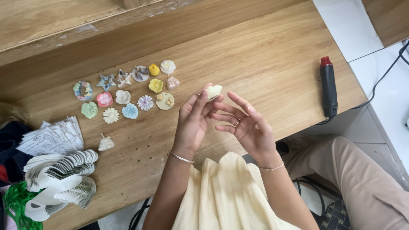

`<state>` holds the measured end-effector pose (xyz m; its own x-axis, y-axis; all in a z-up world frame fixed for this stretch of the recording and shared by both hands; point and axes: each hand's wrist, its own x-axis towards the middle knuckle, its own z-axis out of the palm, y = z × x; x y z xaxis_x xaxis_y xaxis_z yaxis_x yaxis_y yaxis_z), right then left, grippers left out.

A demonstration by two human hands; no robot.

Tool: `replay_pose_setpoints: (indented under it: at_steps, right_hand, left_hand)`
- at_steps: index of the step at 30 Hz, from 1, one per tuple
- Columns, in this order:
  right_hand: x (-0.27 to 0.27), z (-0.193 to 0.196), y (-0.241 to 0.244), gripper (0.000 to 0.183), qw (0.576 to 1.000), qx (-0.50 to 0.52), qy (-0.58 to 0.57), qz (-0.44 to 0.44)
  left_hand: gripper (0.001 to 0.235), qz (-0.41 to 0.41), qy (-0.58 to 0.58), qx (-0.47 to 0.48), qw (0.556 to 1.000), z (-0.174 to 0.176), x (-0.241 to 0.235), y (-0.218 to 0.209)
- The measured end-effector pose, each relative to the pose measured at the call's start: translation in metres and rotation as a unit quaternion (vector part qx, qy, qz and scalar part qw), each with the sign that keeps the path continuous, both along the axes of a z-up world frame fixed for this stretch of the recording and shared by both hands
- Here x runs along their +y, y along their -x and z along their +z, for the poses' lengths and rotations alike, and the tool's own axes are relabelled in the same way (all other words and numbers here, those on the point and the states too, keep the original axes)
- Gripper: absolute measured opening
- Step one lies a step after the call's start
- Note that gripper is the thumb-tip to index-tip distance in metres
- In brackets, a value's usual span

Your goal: Inspecting a small wax flower sculpture and placing it on a display shelf with others.

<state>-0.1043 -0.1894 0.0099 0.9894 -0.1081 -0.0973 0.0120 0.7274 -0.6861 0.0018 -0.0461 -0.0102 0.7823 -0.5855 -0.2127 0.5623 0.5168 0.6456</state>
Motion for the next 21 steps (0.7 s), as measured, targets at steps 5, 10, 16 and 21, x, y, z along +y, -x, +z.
replay_pose_setpoints:
  at_steps: [5,10,16,21]
  right_hand:
    - [-0.006,-0.013,0.005,0.050,0.995,-0.001,0.075,-0.068]
    - [0.001,-0.012,0.004,0.031,0.953,-0.032,0.262,-0.152]
    - [0.003,0.008,-0.013,0.044,0.755,-0.100,0.606,-0.228]
    - [-0.014,0.002,-0.027,0.063,0.734,-0.145,0.637,-0.187]
  left_hand:
    - [0.055,-0.057,0.081,0.123,0.988,-0.002,-0.003,0.000]
    - [0.053,-0.041,0.144,0.231,0.961,0.004,-0.013,0.003]
    - [0.049,-0.034,0.187,0.261,0.946,-0.006,-0.020,0.010]
    - [0.048,-0.008,0.156,0.219,0.963,-0.005,-0.023,0.018]
